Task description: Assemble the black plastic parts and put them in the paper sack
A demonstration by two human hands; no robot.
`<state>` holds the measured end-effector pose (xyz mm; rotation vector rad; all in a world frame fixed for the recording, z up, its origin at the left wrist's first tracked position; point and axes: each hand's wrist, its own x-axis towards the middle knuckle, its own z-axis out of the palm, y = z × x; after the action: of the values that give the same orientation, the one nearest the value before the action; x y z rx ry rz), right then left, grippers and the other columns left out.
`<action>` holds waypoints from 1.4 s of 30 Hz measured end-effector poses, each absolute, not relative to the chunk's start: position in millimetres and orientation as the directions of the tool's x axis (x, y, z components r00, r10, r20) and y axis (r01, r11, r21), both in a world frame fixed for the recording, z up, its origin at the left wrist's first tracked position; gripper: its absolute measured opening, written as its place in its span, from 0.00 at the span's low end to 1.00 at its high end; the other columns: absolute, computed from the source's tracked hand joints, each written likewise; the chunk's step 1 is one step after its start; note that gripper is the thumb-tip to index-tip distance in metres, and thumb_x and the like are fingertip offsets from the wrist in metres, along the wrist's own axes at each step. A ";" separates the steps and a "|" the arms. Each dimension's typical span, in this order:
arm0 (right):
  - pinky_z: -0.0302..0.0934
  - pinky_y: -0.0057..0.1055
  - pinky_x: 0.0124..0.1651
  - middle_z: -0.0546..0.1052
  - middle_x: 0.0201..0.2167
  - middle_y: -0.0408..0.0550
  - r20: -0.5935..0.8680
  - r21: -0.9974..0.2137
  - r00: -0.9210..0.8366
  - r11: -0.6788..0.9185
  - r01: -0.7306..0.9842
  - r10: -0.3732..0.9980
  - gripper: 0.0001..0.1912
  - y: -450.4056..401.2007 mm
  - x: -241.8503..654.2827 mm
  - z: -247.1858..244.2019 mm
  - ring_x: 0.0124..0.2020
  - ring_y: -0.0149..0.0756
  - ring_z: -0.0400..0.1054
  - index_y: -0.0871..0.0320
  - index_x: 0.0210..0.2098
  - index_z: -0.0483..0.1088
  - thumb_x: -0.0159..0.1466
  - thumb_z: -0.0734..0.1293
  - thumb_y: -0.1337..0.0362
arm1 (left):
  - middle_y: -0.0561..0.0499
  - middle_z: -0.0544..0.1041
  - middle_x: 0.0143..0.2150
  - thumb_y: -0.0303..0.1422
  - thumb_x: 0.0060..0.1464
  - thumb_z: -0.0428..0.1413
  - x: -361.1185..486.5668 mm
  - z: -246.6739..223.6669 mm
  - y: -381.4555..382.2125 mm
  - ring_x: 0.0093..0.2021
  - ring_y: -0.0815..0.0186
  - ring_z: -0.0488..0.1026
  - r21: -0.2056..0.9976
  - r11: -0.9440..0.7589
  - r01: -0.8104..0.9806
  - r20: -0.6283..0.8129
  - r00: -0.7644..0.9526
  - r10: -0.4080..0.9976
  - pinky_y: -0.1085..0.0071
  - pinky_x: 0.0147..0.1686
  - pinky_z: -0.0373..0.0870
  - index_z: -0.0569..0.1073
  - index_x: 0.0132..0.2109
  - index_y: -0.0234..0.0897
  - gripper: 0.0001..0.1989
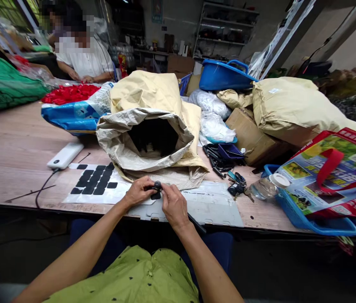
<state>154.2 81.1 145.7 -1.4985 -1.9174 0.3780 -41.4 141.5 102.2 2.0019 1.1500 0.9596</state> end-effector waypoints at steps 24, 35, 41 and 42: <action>0.58 0.33 0.47 0.75 0.38 0.48 0.408 -0.333 0.036 0.112 0.936 0.912 0.13 134.9 216.5 111.6 0.42 0.40 0.65 0.54 0.48 0.78 0.68 0.64 0.66 | 0.53 0.75 0.39 0.26 0.49 0.63 -40.4 111.4 137.6 0.39 0.64 0.72 0.757 -0.378 0.534 0.215 0.343 0.915 0.70 0.39 0.65 0.75 0.39 0.39 0.10; 0.54 0.34 0.45 0.73 0.40 0.50 0.434 -0.229 0.015 0.094 0.969 0.901 0.12 130.5 210.9 107.8 0.43 0.40 0.62 0.55 0.50 0.74 0.69 0.63 0.65 | 0.53 0.74 0.40 0.26 0.50 0.61 -42.9 110.7 138.8 0.39 0.65 0.71 0.796 -0.382 0.469 0.216 0.369 0.904 0.70 0.39 0.64 0.74 0.41 0.38 0.10; 0.53 0.34 0.44 0.72 0.41 0.50 0.419 -0.214 0.019 0.078 0.974 0.908 0.12 130.0 211.0 109.0 0.43 0.41 0.62 0.54 0.49 0.74 0.68 0.63 0.65 | 0.51 0.75 0.39 0.35 0.56 0.61 -43.7 124.7 129.1 0.36 0.65 0.70 0.846 -0.355 0.398 0.197 0.385 0.902 0.70 0.37 0.65 0.74 0.43 0.38 0.09; 0.53 0.34 0.44 0.72 0.40 0.50 0.417 -0.210 0.019 0.076 0.975 0.909 0.11 129.9 211.0 109.2 0.43 0.41 0.62 0.54 0.49 0.74 0.68 0.63 0.65 | 0.51 0.76 0.41 0.36 0.58 0.60 -43.0 133.1 121.5 0.38 0.64 0.71 0.850 -0.362 0.383 0.202 0.398 0.895 0.70 0.39 0.66 0.74 0.45 0.38 0.10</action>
<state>211.0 129.9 109.2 -1.8600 -1.9167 -0.1977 -43.0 121.5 133.1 1.9226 1.0934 0.8858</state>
